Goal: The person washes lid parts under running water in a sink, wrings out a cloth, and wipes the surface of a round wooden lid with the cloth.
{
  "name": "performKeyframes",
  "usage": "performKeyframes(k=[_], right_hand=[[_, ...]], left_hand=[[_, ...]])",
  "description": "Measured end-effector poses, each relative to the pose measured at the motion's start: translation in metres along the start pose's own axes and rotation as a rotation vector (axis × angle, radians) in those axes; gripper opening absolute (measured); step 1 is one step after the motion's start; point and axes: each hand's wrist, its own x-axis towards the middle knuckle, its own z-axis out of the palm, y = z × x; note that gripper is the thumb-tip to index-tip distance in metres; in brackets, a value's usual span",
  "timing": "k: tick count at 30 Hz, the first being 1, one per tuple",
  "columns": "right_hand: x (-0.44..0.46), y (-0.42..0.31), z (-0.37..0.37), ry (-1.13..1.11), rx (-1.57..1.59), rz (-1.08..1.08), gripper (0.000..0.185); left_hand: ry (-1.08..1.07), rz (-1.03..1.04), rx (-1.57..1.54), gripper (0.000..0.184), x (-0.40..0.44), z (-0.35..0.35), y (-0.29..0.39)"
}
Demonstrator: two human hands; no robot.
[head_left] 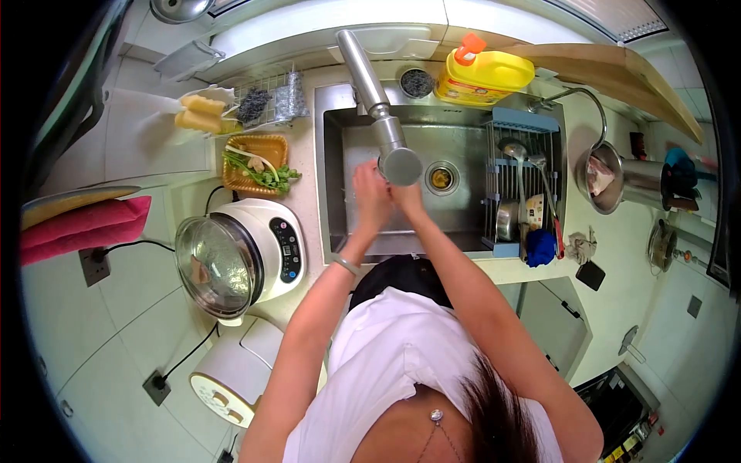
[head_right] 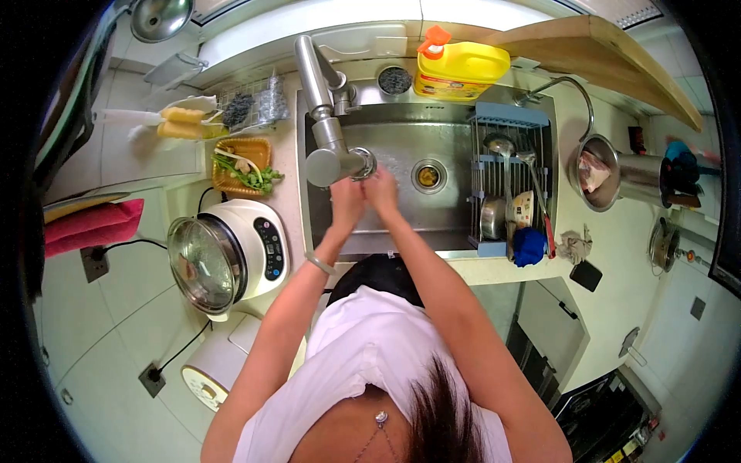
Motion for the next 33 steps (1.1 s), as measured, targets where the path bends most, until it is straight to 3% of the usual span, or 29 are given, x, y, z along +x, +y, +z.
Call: performKeyframes(k=[1, 2, 4, 5, 7, 8, 9, 10, 13, 17, 20, 22, 24, 25, 27, 28, 30, 31, 33], right_hand=[[0.000, -0.007, -0.011, 0.002, 0.076, -0.030, 0.027], [-0.003, -0.013, -0.020, 0.001, 0.075, -0.029, 0.027], [-0.010, -0.027, -0.042, -0.096, 0.395, 0.212, 0.022], [-0.012, -0.024, -0.053, -0.210, 0.532, 0.302, 0.022], [-0.028, -0.021, -0.057, -0.271, 0.644, 0.252, 0.029], [-0.038, -0.020, -0.057, -0.339, 0.761, 0.199, 0.038], [-0.047, -0.026, -0.057, -0.316, 0.681, 0.055, 0.039], [-0.046, -0.026, -0.057, -0.310, 0.680, 0.052, 0.039], [-0.037, -0.015, -0.050, -0.231, 0.569, -0.093, 0.042], [-0.010, -0.002, -0.044, -0.247, 0.416, 0.004, 0.049], [-0.015, -0.021, -0.051, -0.192, 0.352, 0.050, 0.053], [-0.025, -0.039, -0.060, -0.146, 0.398, 0.061, 0.052], [-0.037, -0.051, -0.073, -0.166, 0.765, 0.245, 0.052], [-0.041, -0.051, -0.077, -0.160, 0.765, 0.246, 0.052], [-0.049, -0.048, -0.089, -0.178, 0.928, 0.157, 0.051], [-0.053, -0.047, -0.095, -0.169, 0.930, 0.154, 0.051], [-0.061, -0.047, -0.103, -0.082, 0.728, 0.007, 0.046], [-0.066, -0.050, -0.108, -0.078, 0.733, 0.004, 0.046], [-0.080, -0.057, -0.120, 0.045, 0.241, -0.378, 0.039]], left_hand=[[0.062, 0.250, 0.213, 0.019, -0.002, 0.008, 0.005], [0.029, 0.202, 0.177, 0.017, -0.004, 0.013, 0.007], [0.000, 0.159, 0.126, 0.017, -0.003, 0.028, 0.002], [-0.055, 0.033, -0.121, 0.019, -0.001, 0.034, -0.001], [-0.113, -0.094, -0.371, 0.022, 0.009, 0.039, -0.002], [-0.120, -0.379, -0.628, 0.023, 0.015, 0.041, -0.002], [-0.129, -0.669, -0.880, 0.025, 0.019, 0.042, 0.002], [-0.133, -0.665, -0.884, 0.025, 0.019, 0.042, 0.007], [-0.031, -0.307, -0.539, 0.026, 0.012, 0.040, 0.008], [-0.091, -0.351, -0.361, 0.021, 0.022, 0.000, 0.002], [0.023, -0.445, -0.403, 0.018, 0.039, -0.006, -0.012], [-0.087, -0.233, -0.374, 0.017, 0.063, 0.001, -0.024], [-0.165, -0.114, -0.337, 0.018, 0.093, -0.008, -0.014], [-0.175, 0.070, -0.187, 0.018, 0.109, -0.021, -0.004], [-0.198, 0.050, -0.213, 0.021, 0.132, -0.014, -0.005], [-0.212, -0.158, -0.381, 0.025, 0.141, -0.008, -0.002], [-0.180, -0.168, -0.417, 0.028, 0.129, -0.003, -0.002], [-0.136, -0.059, -0.423, 0.026, 0.119, 0.000, -0.004], [-0.218, -0.032, -0.426, 0.023, 0.088, -0.010, -0.001]])
